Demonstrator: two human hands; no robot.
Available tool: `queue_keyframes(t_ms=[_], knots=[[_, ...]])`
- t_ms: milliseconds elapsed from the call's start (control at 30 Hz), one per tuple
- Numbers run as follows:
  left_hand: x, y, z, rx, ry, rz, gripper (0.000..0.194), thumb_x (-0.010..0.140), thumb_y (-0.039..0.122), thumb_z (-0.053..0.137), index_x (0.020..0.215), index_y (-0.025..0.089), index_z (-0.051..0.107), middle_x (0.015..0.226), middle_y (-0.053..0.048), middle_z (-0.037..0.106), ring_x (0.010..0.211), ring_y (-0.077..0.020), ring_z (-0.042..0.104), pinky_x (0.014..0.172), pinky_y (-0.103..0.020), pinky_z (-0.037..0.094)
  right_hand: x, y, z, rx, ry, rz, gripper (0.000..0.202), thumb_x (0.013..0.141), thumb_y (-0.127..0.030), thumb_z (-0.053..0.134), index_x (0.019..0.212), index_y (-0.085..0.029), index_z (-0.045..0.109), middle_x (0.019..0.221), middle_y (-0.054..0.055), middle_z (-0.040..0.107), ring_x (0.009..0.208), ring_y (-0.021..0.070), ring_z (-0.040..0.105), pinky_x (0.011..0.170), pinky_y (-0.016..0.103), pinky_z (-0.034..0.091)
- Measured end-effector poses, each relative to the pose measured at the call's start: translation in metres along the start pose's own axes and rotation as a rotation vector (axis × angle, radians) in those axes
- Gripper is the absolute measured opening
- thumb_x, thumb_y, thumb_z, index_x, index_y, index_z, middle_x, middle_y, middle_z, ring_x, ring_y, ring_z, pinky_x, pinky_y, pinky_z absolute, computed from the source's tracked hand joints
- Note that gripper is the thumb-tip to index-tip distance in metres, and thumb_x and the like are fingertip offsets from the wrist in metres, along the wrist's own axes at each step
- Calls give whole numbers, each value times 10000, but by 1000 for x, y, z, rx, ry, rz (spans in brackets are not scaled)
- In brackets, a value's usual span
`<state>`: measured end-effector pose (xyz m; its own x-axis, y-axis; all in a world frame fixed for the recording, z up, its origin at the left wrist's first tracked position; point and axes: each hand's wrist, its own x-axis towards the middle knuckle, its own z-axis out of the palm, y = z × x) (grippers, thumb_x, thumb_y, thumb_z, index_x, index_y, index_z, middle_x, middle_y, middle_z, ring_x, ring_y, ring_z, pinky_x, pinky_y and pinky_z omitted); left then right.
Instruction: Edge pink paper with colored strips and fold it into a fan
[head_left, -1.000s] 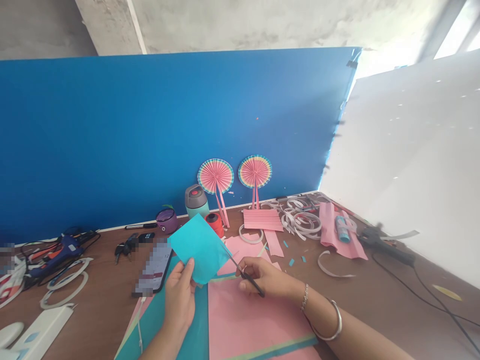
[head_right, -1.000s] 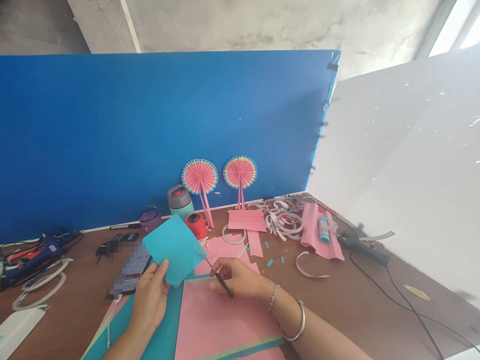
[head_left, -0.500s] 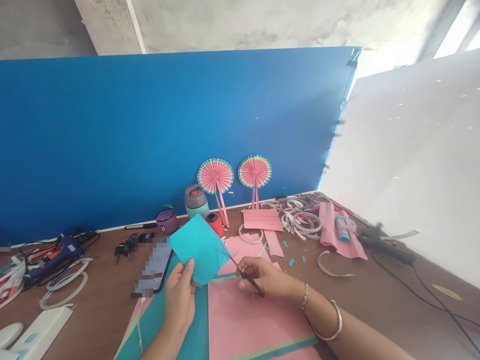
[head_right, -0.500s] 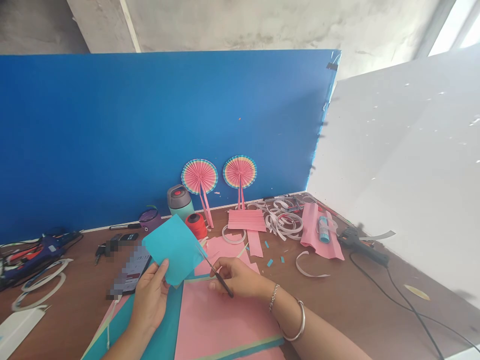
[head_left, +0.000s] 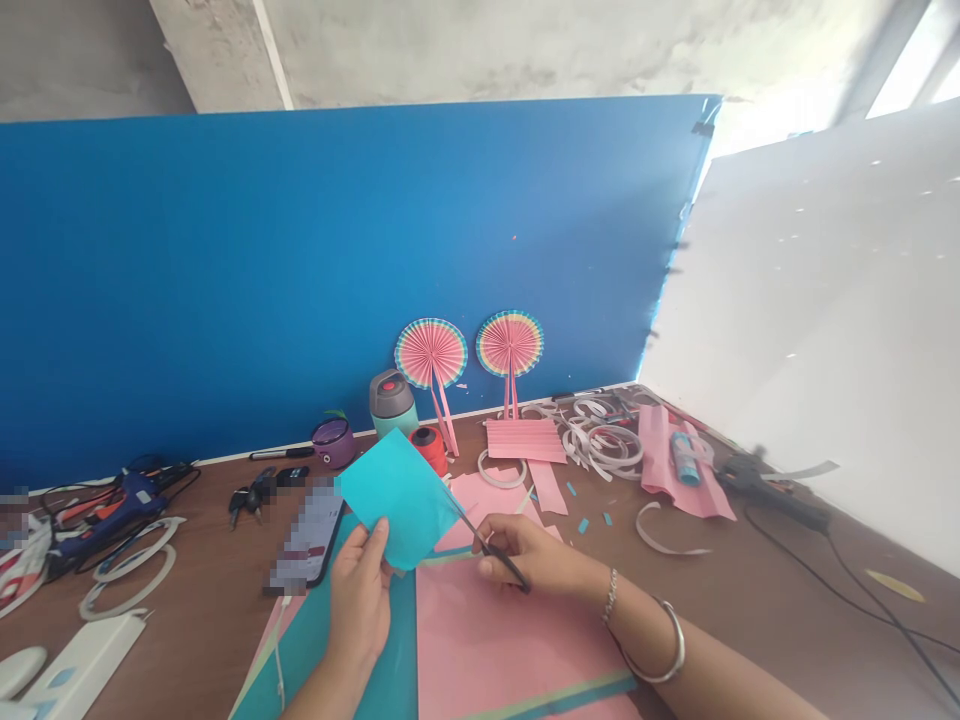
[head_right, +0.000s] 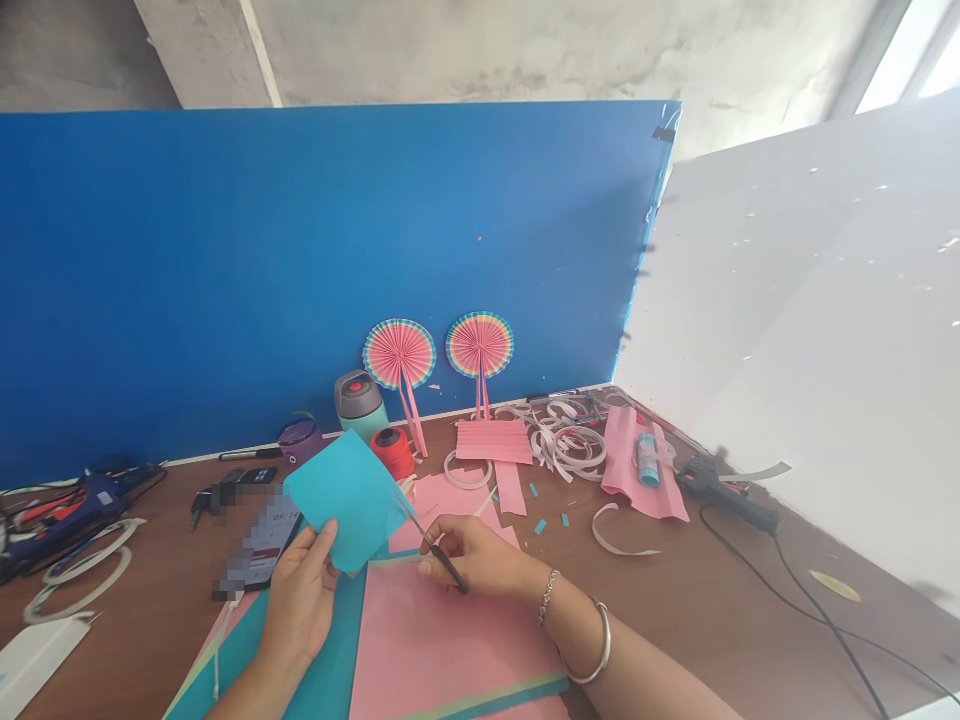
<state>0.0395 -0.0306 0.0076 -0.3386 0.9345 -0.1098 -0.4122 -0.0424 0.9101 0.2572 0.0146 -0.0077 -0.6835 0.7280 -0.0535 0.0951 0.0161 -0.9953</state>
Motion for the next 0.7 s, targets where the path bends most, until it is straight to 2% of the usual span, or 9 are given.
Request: queue_keyframes(t_ms=[300, 700], knots=[[0, -3, -1, -7, 5, 14, 397, 593, 450, 798, 797, 160, 621, 759, -24, 664, 684, -177, 608, 578, -267, 459, -1, -5, 2, 29, 4, 17, 495, 670, -574, 704, 842, -146, 527, 593, -49, 507, 484, 68, 476, 427, 178, 353], [-1, -1, 2, 1, 11, 12, 411, 579, 462, 801, 807, 162, 635, 739, -21, 666, 662, -178, 610, 565, -267, 456, -1, -4, 2, 17, 0, 12, 474, 687, -571, 693, 848, -156, 531, 601, -52, 501, 486, 67, 464, 435, 181, 348]])
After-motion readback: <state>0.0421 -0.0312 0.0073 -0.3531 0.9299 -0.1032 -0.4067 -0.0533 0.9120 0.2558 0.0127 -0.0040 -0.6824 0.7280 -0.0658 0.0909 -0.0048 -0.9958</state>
